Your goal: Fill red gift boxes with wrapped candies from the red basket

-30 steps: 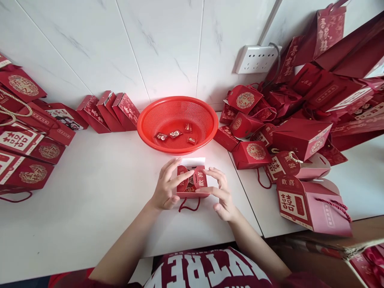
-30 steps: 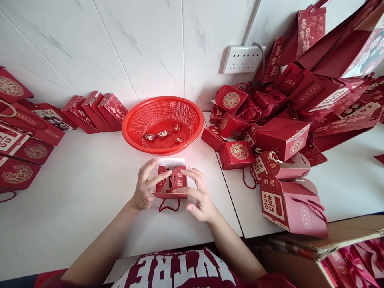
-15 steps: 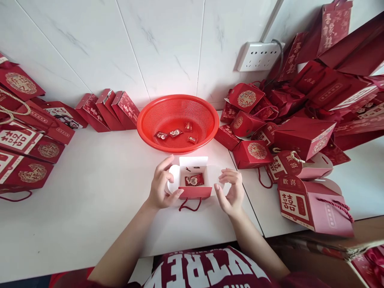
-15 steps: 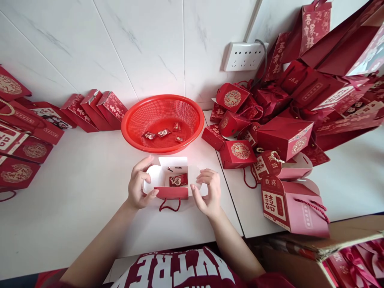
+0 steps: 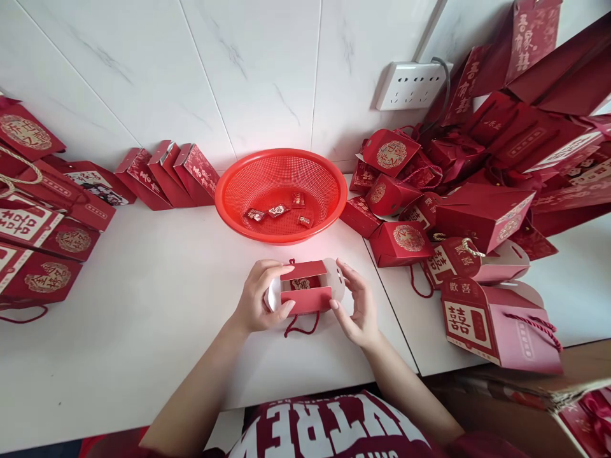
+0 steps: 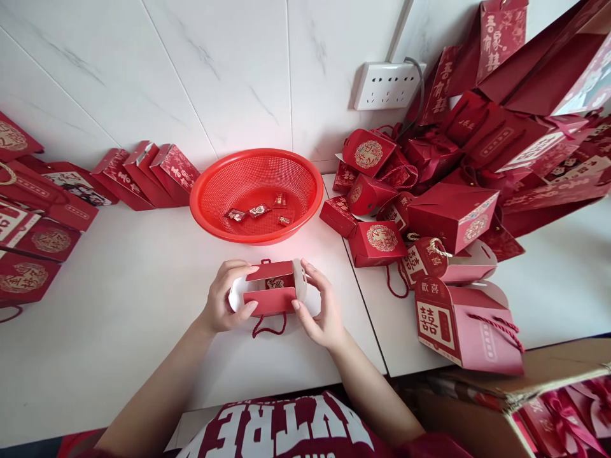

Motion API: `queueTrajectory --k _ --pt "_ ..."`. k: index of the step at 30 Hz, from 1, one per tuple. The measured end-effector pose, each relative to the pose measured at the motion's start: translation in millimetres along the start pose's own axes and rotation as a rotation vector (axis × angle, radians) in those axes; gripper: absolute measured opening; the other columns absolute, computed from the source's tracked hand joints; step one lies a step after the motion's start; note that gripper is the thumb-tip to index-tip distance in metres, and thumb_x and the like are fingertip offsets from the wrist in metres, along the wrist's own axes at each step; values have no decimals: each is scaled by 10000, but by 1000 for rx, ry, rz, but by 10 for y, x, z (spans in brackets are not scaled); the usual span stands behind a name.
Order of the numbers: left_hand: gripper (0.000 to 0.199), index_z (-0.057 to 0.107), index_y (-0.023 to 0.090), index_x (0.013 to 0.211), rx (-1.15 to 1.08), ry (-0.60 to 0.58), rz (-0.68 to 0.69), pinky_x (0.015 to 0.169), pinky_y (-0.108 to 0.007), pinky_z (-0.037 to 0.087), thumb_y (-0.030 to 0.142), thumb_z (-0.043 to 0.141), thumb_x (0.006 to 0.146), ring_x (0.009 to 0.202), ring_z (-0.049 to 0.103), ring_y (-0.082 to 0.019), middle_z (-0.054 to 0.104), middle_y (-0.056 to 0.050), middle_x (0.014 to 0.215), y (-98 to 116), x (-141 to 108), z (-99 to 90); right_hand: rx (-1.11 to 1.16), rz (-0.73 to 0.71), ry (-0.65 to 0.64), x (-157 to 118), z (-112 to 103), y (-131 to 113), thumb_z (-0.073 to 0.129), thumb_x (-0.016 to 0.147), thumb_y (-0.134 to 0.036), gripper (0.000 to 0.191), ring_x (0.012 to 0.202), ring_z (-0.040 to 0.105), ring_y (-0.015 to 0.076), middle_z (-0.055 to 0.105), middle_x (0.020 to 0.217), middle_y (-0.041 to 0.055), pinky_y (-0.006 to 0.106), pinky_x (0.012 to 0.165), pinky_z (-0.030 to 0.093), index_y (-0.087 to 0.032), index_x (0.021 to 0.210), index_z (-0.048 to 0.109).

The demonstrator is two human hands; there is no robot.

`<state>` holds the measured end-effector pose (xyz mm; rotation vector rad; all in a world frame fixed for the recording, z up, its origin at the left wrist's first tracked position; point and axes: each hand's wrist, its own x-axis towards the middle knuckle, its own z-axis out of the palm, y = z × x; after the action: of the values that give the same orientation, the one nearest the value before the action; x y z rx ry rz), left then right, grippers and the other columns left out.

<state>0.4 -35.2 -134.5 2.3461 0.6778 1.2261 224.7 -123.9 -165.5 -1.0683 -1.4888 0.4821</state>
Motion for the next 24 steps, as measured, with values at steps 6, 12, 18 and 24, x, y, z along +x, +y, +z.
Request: queueTrajectory --k 6,12,18,24 --pt "741 396 233 1493 -47 -101 -63 1009 -526 488 211 623 787 1228 527 -331 530 -139 1350 50 -6 -1 -83 -88 -162 86 20 -44 523 967 -211 591 1420 408 307 440 1536 89 594 1122 410 -301 1524 348" --pt "953 49 190 1609 -120 -161 -44 1181 -597 299 200 602 833 1489 236 -383 134 -165 1650 67 -52 86 -86 -91 -132 124 48 -71 508 951 -135 578 1395 440 294 469 1513 76 585 1111 420 -315 1492 410" --pt "960 72 217 1608 -125 -151 -73 1185 -626 268 233 638 834 1512 154 -389 69 -136 1664 55 -56 95 -146 -115 -91 98 102 -56 462 911 -91 590 1368 464 303 475 1487 85 594 1048 468 -322 1452 414" --pt "958 5 191 1608 -117 -177 -39 1182 -609 285 231 592 852 1505 193 -375 106 -164 1655 48 -70 123 -544 -144 -15 38 231 -157 517 860 -82 690 1433 348 357 259 1621 50 655 1115 340 -359 1483 412"
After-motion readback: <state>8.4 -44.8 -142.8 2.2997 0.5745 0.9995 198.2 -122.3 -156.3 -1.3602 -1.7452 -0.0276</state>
